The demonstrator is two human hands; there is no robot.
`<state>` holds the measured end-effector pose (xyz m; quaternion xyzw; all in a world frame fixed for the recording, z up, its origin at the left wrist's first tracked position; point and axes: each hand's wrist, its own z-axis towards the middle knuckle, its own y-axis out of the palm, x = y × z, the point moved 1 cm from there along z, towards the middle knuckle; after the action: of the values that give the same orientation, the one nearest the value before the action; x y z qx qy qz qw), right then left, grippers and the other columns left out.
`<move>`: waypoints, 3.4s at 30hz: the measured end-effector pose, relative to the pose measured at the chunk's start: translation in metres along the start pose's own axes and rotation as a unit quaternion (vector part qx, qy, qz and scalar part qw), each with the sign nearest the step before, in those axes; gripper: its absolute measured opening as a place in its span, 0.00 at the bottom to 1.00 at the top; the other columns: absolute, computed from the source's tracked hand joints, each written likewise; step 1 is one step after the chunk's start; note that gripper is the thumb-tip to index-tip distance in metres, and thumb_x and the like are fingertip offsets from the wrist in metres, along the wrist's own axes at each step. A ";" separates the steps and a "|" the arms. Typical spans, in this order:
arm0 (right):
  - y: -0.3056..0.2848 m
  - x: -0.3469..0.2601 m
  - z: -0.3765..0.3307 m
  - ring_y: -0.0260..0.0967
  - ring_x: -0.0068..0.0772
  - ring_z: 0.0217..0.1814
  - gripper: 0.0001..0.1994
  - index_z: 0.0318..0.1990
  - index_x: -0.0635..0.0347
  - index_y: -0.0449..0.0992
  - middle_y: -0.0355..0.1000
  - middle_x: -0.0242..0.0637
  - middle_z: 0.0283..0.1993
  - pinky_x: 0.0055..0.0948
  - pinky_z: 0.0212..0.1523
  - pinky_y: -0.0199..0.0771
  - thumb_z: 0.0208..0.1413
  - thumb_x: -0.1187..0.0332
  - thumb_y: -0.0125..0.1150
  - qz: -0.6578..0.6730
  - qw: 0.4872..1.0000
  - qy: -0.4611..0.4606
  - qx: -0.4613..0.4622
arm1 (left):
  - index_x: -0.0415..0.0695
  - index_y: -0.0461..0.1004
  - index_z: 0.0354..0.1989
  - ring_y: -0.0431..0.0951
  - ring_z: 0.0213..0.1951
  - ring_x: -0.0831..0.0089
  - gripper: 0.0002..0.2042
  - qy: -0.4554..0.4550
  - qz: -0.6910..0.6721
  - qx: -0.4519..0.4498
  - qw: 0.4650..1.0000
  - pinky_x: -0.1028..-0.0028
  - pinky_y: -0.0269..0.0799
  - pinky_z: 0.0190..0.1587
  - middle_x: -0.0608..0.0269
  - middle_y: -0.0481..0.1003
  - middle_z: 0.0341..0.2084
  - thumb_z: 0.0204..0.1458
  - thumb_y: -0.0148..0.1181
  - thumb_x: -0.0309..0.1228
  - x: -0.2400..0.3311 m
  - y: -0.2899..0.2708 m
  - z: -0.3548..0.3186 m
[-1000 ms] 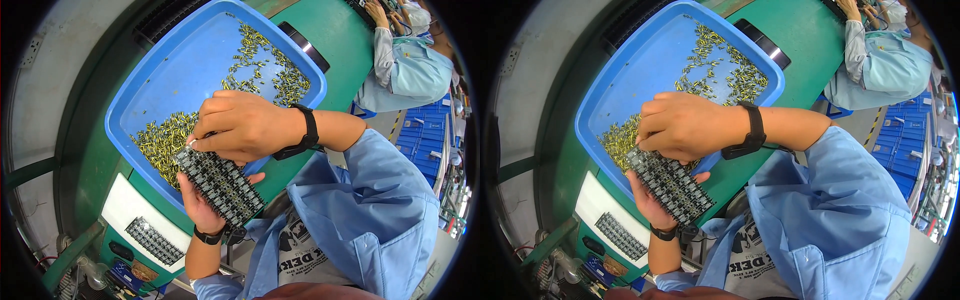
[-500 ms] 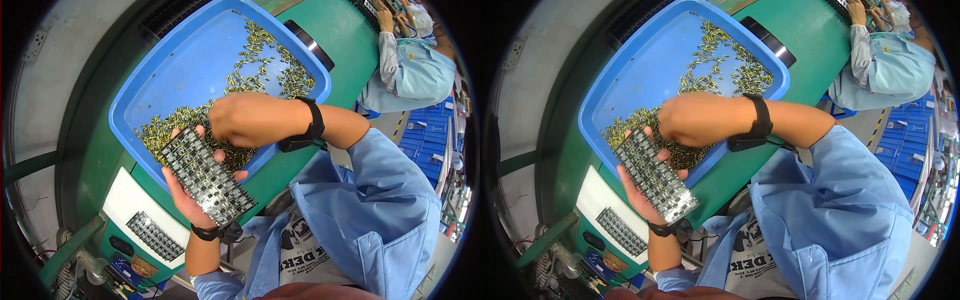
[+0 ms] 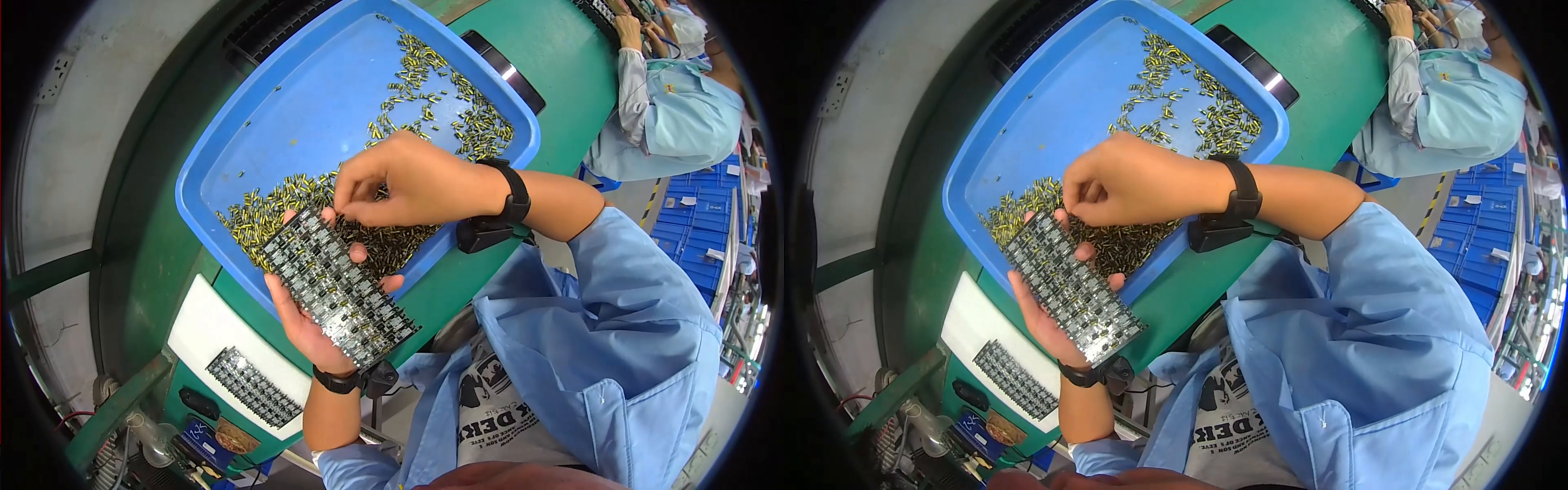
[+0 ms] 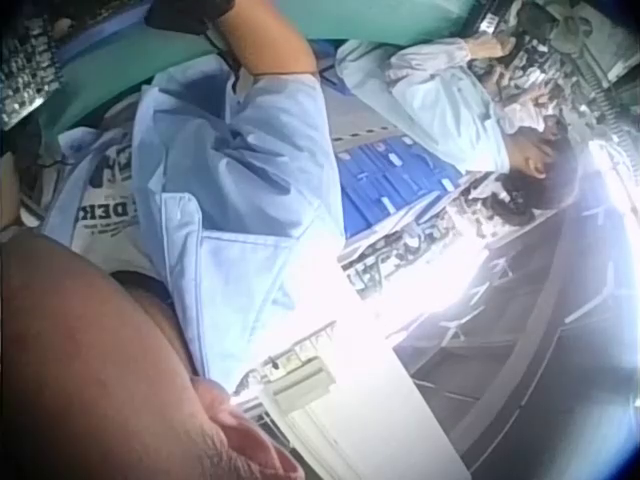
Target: The person picks up a circuit board and inserts small electronic components into it by hand from a blue tray. After filling the board, the person sets it down on a white pad and picks up another to repeat the process.
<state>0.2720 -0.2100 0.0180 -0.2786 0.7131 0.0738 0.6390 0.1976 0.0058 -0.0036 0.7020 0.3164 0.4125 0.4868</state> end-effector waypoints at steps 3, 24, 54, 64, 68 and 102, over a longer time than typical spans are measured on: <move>-0.002 0.004 0.001 0.84 0.29 0.50 0.05 0.46 0.62 0.87 0.85 0.38 0.48 0.26 0.50 0.82 0.65 0.74 0.70 0.077 0.997 -0.012 0.020 | 0.57 0.46 0.85 0.78 0.56 0.54 0.34 0.004 0.005 0.035 0.999 0.32 0.86 0.50 0.49 0.62 0.75 0.76 0.31 0.59 -0.002 0.000 0.000; 0.003 0.012 0.008 0.82 0.25 0.48 0.05 0.48 0.63 0.83 0.81 0.34 0.49 0.26 0.49 0.80 0.70 0.73 0.66 0.116 0.988 -0.096 0.031 | 0.58 0.44 0.85 0.80 0.54 0.54 0.35 -0.018 0.035 0.065 0.997 0.34 0.88 0.48 0.50 0.65 0.71 0.76 0.31 0.61 -0.006 0.002 -0.001; 0.023 0.008 0.001 0.71 0.34 0.48 0.17 0.47 0.51 0.84 0.73 0.27 0.47 0.36 0.46 0.66 0.47 0.70 0.73 -0.323 0.838 -0.420 0.131 | 0.48 0.61 0.78 0.80 0.62 0.47 0.40 -0.080 0.114 0.070 0.988 0.32 0.83 0.57 0.50 0.74 0.67 0.72 0.31 0.67 -0.013 -0.004 -0.005; 0.009 0.007 0.001 0.71 0.35 0.45 0.17 0.50 0.52 0.86 0.73 0.29 0.46 0.37 0.44 0.67 0.50 0.71 0.73 -0.287 0.853 -0.429 0.079 | 0.48 0.54 0.81 0.77 0.67 0.47 0.40 -0.081 0.057 0.037 0.994 0.32 0.82 0.59 0.48 0.70 0.71 0.73 0.28 0.67 -0.006 -0.009 -0.006; 0.009 0.007 0.002 0.73 0.37 0.45 0.13 0.46 0.54 0.85 0.74 0.31 0.45 0.39 0.45 0.69 0.51 0.71 0.72 -0.244 0.870 -0.422 0.074 | 0.47 0.54 0.81 0.78 0.64 0.49 0.40 -0.085 0.066 0.040 0.993 0.34 0.84 0.57 0.49 0.68 0.73 0.73 0.29 0.66 -0.005 -0.008 -0.005; 0.004 0.010 0.003 0.72 0.16 0.38 0.05 0.43 0.57 0.91 0.84 0.27 0.41 0.21 0.37 0.70 0.61 0.70 0.77 0.055 0.992 -0.101 0.046 | 0.40 0.60 0.77 0.80 0.57 0.57 0.40 -0.030 0.059 0.076 0.995 0.38 0.88 0.50 0.49 0.75 0.62 0.74 0.31 0.64 0.003 -0.004 0.000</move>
<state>0.2724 -0.2081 0.0073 -0.2010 0.6617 0.1038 0.7148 0.1984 0.0099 -0.0066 0.7665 0.2902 0.3936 0.4164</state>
